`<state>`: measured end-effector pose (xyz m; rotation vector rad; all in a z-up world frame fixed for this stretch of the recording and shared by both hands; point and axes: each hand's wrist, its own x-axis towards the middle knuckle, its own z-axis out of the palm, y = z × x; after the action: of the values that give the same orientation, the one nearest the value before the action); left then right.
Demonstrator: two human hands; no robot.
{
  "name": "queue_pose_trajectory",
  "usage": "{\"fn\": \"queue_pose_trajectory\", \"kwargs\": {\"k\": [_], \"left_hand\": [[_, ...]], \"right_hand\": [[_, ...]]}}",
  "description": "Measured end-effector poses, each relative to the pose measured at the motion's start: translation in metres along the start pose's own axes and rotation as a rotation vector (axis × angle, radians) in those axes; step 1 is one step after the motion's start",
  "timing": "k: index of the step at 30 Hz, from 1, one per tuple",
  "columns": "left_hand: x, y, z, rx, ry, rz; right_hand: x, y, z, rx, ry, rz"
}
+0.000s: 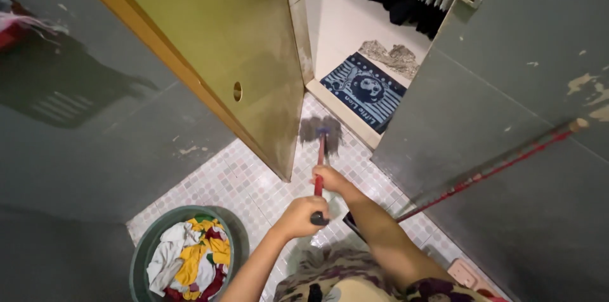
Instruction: The person cleans the floor of a tiled room and the area near a doorway using a mop and a squeegee.
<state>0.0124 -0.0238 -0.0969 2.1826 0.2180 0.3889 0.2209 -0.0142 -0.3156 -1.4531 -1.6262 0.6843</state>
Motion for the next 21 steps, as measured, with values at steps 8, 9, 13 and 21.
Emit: {"fn": "queue_pose_trajectory", "kwargs": {"k": [8,9,13,21], "left_hand": [[0.008,-0.021,-0.021,-0.209,0.079,-0.041],[0.01,-0.023,-0.028,-0.322,0.112,-0.047],[0.018,-0.028,-0.064,-0.37,0.173,-0.068],[0.033,0.016,-0.101,-0.315,0.01,-0.177]], "right_hand": [[-0.001,-0.03,-0.005,-0.264,0.267,0.057],[0.0,-0.037,-0.004,-0.265,0.328,0.052],[0.004,-0.059,0.01,-0.322,0.455,0.083],[-0.023,-0.054,0.04,0.125,0.387,0.177]]}}
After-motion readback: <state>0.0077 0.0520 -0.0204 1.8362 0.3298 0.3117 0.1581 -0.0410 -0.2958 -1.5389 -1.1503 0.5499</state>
